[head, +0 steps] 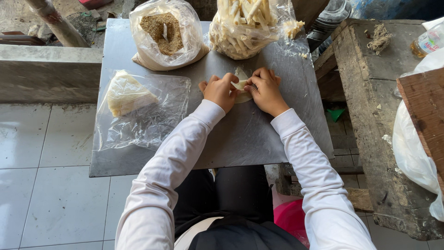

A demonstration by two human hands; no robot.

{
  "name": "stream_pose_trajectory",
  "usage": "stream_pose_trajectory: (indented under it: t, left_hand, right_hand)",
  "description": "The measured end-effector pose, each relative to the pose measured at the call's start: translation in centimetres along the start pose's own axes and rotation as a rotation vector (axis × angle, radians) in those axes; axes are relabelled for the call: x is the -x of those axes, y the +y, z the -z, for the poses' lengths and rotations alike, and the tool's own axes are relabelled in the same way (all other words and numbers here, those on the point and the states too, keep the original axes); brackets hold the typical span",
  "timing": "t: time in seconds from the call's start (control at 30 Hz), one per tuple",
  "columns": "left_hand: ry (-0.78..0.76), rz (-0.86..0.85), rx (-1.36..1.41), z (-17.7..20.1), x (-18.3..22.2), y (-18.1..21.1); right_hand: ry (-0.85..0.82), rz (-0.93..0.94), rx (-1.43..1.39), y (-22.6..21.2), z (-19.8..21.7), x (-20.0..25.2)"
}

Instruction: The person scoops filling from a bag onto a translucent triangular wrap with a spoon, folds the edges to create a sealed triangular pouch, and then sorts through a stack of prepared wraps.

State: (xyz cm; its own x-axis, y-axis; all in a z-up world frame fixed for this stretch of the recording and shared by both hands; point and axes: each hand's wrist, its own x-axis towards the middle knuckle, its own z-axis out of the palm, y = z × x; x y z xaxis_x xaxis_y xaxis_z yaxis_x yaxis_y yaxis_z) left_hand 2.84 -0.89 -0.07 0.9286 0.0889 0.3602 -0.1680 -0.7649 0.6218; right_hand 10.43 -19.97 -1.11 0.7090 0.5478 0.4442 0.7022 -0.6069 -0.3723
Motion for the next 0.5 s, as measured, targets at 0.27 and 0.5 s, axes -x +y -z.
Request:
stream_pose_trajectory:
  t: [0.27,0.5]
  left_hand:
    - [0.059,-0.045,0.002,-0.3,-0.3,-0.2]
    - [0.065,-0.133,-0.029,-0.2,-0.2,-0.6]
  right_hand:
    - [0.008,-0.076,-0.063,-0.4,0.1,-0.2]
    - [-0.055,-0.059,-0.090,0.4,0.7,0.1]
